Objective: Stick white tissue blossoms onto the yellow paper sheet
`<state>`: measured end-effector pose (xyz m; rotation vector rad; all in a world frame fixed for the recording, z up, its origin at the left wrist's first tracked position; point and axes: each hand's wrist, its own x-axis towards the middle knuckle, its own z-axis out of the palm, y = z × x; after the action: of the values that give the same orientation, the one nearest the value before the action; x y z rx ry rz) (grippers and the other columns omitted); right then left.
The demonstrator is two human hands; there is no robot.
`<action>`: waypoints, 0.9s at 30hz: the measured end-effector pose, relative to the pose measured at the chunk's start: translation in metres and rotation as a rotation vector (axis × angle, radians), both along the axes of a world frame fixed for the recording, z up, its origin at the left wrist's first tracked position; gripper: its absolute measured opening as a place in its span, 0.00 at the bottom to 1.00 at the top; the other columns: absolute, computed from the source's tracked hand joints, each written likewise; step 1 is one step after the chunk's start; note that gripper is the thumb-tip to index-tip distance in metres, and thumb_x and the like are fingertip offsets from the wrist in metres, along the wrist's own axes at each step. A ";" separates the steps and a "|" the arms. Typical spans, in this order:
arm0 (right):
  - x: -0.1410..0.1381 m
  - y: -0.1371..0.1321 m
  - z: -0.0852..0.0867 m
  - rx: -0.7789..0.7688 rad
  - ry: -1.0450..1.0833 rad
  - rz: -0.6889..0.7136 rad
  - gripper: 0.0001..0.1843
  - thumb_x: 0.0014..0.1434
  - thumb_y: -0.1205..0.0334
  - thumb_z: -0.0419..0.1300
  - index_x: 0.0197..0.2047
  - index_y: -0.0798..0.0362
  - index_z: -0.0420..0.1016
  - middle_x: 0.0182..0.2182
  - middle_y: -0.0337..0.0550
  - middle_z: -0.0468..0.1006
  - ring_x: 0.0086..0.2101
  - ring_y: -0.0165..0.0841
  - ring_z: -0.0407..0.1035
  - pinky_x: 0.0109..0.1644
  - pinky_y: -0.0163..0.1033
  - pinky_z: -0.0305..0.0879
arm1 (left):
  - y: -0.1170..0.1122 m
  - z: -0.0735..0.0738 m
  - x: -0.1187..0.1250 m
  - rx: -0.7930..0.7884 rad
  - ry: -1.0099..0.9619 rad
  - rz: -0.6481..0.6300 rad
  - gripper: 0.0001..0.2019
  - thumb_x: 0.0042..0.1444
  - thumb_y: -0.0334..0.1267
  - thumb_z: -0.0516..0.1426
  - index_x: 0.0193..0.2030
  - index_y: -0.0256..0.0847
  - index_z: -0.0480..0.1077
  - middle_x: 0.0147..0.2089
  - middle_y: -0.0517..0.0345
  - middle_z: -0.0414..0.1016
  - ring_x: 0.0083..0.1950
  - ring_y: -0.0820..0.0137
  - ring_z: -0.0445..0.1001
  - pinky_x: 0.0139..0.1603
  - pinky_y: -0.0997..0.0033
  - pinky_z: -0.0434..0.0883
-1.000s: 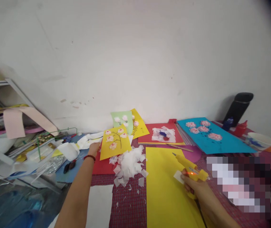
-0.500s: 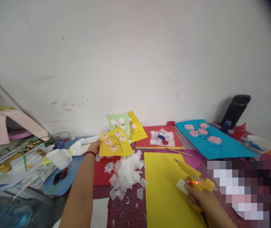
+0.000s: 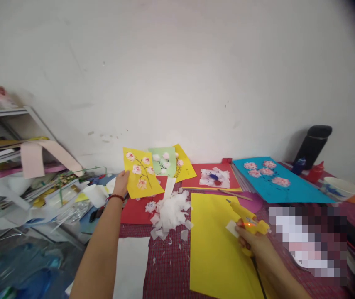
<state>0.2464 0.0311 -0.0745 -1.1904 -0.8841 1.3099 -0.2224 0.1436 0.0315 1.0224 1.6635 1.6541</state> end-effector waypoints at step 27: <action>0.004 -0.001 0.004 0.077 -0.008 -0.081 0.16 0.41 0.52 0.62 0.28 0.51 0.61 0.11 0.28 0.59 0.12 0.26 0.54 0.18 0.32 0.47 | -0.061 0.104 0.048 0.514 -0.137 -0.240 0.13 0.48 0.40 0.59 0.41 0.41 0.65 0.34 0.63 0.75 0.36 0.72 0.74 0.40 0.72 0.70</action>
<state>0.2500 0.0302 -0.0706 -1.1605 -0.8759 1.1969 -0.1739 0.0825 0.1360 1.2546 0.9974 1.9778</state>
